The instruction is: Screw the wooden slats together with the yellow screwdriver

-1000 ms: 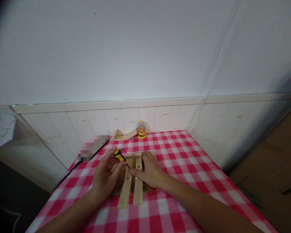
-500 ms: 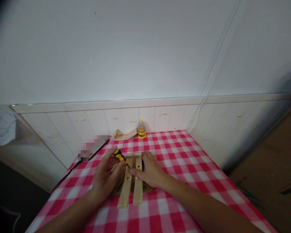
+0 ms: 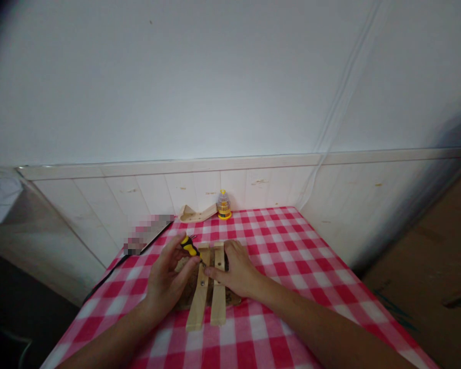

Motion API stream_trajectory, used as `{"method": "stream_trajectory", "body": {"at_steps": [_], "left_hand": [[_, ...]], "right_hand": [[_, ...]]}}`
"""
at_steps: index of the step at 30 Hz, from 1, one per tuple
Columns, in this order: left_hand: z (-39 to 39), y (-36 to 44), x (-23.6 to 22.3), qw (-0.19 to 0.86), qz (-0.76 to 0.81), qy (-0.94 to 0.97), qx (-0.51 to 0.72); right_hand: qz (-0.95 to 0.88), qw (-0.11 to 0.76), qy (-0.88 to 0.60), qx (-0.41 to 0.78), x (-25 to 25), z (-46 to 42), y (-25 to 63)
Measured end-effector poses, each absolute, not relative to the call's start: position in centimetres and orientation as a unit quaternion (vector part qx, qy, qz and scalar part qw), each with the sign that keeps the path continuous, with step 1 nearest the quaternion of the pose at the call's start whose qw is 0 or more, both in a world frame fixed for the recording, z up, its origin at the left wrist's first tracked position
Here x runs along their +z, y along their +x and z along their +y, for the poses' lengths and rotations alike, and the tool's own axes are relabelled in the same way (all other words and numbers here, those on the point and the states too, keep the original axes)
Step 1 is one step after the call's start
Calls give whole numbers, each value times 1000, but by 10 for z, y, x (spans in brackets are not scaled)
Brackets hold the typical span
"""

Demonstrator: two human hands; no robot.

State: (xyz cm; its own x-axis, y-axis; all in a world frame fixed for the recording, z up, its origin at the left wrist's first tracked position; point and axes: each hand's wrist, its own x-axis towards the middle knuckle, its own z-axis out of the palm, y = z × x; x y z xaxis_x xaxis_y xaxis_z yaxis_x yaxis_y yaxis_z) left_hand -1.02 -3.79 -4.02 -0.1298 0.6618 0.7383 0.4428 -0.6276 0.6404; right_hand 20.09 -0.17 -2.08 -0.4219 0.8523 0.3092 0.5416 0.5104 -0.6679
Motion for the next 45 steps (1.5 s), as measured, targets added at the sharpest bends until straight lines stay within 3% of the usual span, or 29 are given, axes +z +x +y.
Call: {"method": "stream_trajectory", "body": {"at_steps": [19,45], "left_hand": [[-40,-6,-30,67,442,652,612],[-52,-4,-30,256,365,612,653]], "right_hand": [[-810,324,-427,238,-21,-1,201],[-809,330,-427,235,-21,-2,201]]}}
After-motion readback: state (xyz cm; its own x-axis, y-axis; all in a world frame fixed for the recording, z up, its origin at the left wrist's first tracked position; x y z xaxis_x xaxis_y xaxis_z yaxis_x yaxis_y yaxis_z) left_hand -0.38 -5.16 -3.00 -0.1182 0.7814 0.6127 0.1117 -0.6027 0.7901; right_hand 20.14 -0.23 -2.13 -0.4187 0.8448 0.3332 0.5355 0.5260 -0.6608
